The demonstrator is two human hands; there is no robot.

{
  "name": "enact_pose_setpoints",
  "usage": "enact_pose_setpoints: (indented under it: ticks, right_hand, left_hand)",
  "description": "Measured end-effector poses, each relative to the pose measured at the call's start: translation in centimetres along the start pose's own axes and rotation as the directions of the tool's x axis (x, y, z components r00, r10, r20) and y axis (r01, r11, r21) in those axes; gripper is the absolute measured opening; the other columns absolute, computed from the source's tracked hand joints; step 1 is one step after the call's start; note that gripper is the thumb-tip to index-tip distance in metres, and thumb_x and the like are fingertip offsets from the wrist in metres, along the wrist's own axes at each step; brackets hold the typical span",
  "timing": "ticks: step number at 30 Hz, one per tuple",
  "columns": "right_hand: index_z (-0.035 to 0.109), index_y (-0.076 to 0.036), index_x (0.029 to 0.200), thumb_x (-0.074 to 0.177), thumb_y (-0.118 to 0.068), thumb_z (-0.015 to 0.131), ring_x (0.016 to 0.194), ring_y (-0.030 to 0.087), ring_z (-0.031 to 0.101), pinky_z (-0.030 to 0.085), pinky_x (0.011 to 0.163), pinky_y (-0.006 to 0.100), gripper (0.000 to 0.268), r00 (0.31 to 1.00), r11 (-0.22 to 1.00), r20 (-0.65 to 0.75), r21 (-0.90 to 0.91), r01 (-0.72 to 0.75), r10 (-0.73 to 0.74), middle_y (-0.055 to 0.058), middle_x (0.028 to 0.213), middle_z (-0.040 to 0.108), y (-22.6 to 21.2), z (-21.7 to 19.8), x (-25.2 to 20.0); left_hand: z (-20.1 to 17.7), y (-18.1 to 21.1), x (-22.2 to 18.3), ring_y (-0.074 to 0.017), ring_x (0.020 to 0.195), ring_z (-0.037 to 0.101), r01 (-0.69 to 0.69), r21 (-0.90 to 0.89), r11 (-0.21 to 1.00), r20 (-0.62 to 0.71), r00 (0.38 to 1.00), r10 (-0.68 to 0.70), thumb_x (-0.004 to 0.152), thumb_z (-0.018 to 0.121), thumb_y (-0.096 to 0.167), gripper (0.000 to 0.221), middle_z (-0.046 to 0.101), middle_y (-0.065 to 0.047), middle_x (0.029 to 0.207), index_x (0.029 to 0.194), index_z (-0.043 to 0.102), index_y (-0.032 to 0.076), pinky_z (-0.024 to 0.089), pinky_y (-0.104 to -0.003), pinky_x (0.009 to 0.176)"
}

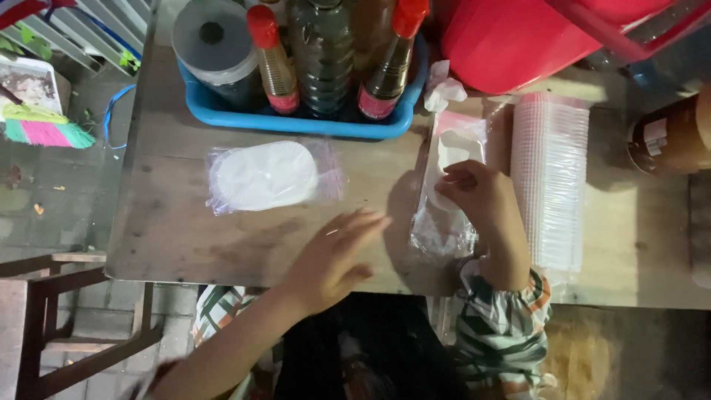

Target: Separating paper food liners from a stack and placing them into individual plastic bags for packaging.

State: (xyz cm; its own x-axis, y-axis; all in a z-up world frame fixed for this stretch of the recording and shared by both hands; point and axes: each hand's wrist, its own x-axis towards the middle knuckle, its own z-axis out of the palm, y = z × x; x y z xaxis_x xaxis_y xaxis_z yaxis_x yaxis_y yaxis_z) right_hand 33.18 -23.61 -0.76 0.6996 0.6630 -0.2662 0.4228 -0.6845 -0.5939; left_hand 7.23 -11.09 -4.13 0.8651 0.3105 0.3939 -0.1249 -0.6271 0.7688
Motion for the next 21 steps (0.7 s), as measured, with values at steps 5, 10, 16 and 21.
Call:
enact_pose_setpoints:
  ticks: [5,10,16,21]
  right_hand:
    - [0.076,-0.018,0.117,0.092,-0.038,0.074,0.103,0.031,0.073,0.058,0.085,0.048,0.032,0.998,0.998,-0.017,-0.04,0.057,-0.058,0.007,0.105,0.079,2.2,0.4,0.9]
    - [0.079,-0.022,0.102,0.088,-0.042,0.077,0.092,0.033,0.075,0.058,0.079,0.047,0.025,0.991,0.998,-0.127,-0.067,0.023,-0.031,0.007,0.087,0.079,4.1,1.6,1.7]
    - [0.077,-0.025,0.096,0.084,-0.035,0.077,0.085,0.025,0.076,0.057,0.077,0.04,0.015,0.981,1.0,-0.195,0.0,-0.02,0.02,0.001,0.08,0.076,4.4,2.3,1.1]
    - [0.075,-0.02,0.094,0.085,-0.017,0.074,0.079,0.019,0.076,0.056,0.072,0.032,0.01,0.967,0.966,-0.249,0.258,0.018,0.048,0.003,0.084,0.075,0.4,0.7,-0.6]
  left_hand:
    - [7.4,-3.7,6.7,-0.0391,0.128,0.062,-0.184,0.241,0.953,0.075,0.982,0.171,0.103,0.057,0.039,0.049,0.064,-0.015,0.133,0.144,0.056,0.012,0.052,-0.053,0.104]
    - [10.4,-5.2,8.6,-0.0349,0.13,0.06,-0.191,0.42,0.887,0.063,0.981,0.181,0.092,0.067,0.023,0.05,0.064,-0.014,0.133,0.139,0.059,0.009,0.048,-0.05,0.109]
    - [9.8,-4.8,8.3,-0.0329,0.137,0.055,-0.206,0.487,0.849,0.097,0.979,0.182,0.085,0.068,0.016,0.03,0.063,-0.015,0.136,0.115,0.067,0.008,0.041,-0.051,0.115]
    - [8.9,-4.2,8.5,-0.0328,0.138,0.055,-0.192,0.473,0.86,0.083,0.981,0.173,0.082,0.071,0.011,0.014,0.066,-0.016,0.131,0.095,0.068,0.006,0.037,-0.052,0.118]
